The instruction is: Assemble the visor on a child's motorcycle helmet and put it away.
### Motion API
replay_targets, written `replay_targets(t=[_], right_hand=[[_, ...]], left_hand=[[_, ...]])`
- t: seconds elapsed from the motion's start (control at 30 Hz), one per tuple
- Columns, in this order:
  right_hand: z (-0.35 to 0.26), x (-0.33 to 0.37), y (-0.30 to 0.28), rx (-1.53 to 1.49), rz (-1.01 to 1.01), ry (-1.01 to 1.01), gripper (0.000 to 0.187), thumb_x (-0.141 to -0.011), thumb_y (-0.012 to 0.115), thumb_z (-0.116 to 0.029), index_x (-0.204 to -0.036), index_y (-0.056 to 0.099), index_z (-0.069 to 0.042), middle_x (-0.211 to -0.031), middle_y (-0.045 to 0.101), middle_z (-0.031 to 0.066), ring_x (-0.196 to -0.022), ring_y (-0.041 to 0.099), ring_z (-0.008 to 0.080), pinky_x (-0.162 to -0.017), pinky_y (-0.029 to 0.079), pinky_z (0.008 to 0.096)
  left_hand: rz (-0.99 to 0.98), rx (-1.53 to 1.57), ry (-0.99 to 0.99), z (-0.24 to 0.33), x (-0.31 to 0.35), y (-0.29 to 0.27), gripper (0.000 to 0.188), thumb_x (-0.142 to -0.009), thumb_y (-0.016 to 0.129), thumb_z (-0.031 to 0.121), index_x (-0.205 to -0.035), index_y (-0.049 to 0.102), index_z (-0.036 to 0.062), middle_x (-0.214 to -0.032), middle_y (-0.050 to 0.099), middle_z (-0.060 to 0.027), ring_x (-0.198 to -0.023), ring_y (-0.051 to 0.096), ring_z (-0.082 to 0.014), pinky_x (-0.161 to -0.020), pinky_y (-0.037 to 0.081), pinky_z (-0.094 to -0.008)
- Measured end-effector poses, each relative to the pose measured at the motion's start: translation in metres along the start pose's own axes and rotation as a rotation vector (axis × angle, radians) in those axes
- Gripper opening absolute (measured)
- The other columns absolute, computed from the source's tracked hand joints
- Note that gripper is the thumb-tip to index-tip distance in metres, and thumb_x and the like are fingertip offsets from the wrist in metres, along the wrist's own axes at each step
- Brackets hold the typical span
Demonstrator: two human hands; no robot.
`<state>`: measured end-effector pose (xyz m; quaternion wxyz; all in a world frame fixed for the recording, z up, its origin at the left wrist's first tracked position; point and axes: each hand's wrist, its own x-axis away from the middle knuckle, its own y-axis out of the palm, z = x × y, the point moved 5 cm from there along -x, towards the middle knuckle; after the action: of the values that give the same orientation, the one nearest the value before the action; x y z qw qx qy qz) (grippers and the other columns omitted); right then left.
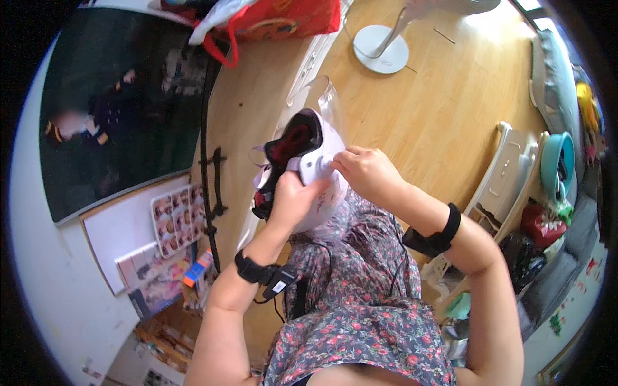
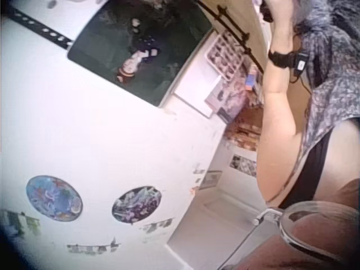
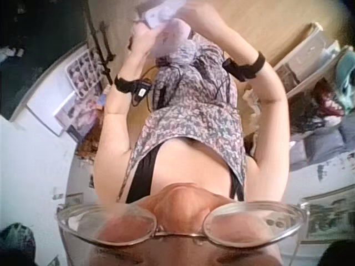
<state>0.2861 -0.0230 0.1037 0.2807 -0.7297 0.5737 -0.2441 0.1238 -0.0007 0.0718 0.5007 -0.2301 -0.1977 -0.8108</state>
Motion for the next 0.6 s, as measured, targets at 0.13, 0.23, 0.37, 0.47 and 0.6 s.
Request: replay_targets(t=[0.13,0.23,0.37,0.47,0.6], right_hand=[[0.038,0.066,-0.067,-0.278,0.658,0.462,0.008,-0.078,0.062,-0.008,-0.078,0.062,0.0,-0.069,0.058,0.0111,-0.061,0.058,0.0195,-0.053,0.046,0.0294],[0.05,0.117,-0.106,-0.271,0.707,0.53,0.005,-0.078,0.063,-0.004,-0.081,0.062,0.0,-0.07,0.06,0.0099,-0.06,0.057,0.0181,-0.053,0.046,0.0277],[0.034,0.168,-0.146,-0.151,0.831,0.38,0.009,-0.078,0.062,-0.004,-0.087,0.063,-0.001,-0.079,0.062,0.0081,-0.07,0.06,0.0208,-0.061,0.049,0.0284],[0.03,0.165,-0.182,-0.26,0.96,0.082,0.013,-0.078,0.062,-0.002,-0.091,0.063,-0.001,-0.084,0.063,0.0081,-0.073,0.061,0.0212,-0.063,0.05,0.0282],[0.047,0.217,-0.198,-0.104,1.075,0.089,0.019,-0.076,0.062,0.0,-0.095,0.063,-0.002,-0.086,0.062,0.0082,-0.074,0.061,0.0203,-0.064,0.051,0.028]], left_hand=[[-0.171,0.386,-0.109,0.038,0.005,-0.024,0.043,-0.086,0.056,0.021,-0.12,0.046,-0.002,-0.116,0.055,-0.0127,-0.102,0.055,-0.0235,-0.089,0.043,-0.0344],[-0.348,0.491,0.024,0.037,-0.013,-0.043,0.051,-0.09,0.046,0.035,-0.126,0.041,-0.0015,-0.125,0.048,-0.0144,-0.114,0.047,-0.0285,-0.095,0.04,-0.0427],[-0.515,0.297,-0.007,0.028,-0.031,-0.035,0.063,-0.086,0.048,0.047,-0.129,0.037,0.0021,-0.127,0.046,-0.0156,-0.117,0.044,-0.0328,-0.1,0.034,-0.047],[-0.526,0.248,-0.124,0.035,-0.053,0.011,0.063,-0.086,0.048,0.047,-0.129,0.037,0.002,-0.127,0.046,-0.0156,-0.116,0.044,-0.0326,-0.1,0.034,-0.0468],[-0.619,0.153,-0.204,0.028,-0.085,0.067,0.062,-0.086,0.047,0.046,-0.129,0.038,0.002,-0.127,0.046,-0.0157,-0.116,0.045,-0.0323,-0.099,0.035,-0.0466]])
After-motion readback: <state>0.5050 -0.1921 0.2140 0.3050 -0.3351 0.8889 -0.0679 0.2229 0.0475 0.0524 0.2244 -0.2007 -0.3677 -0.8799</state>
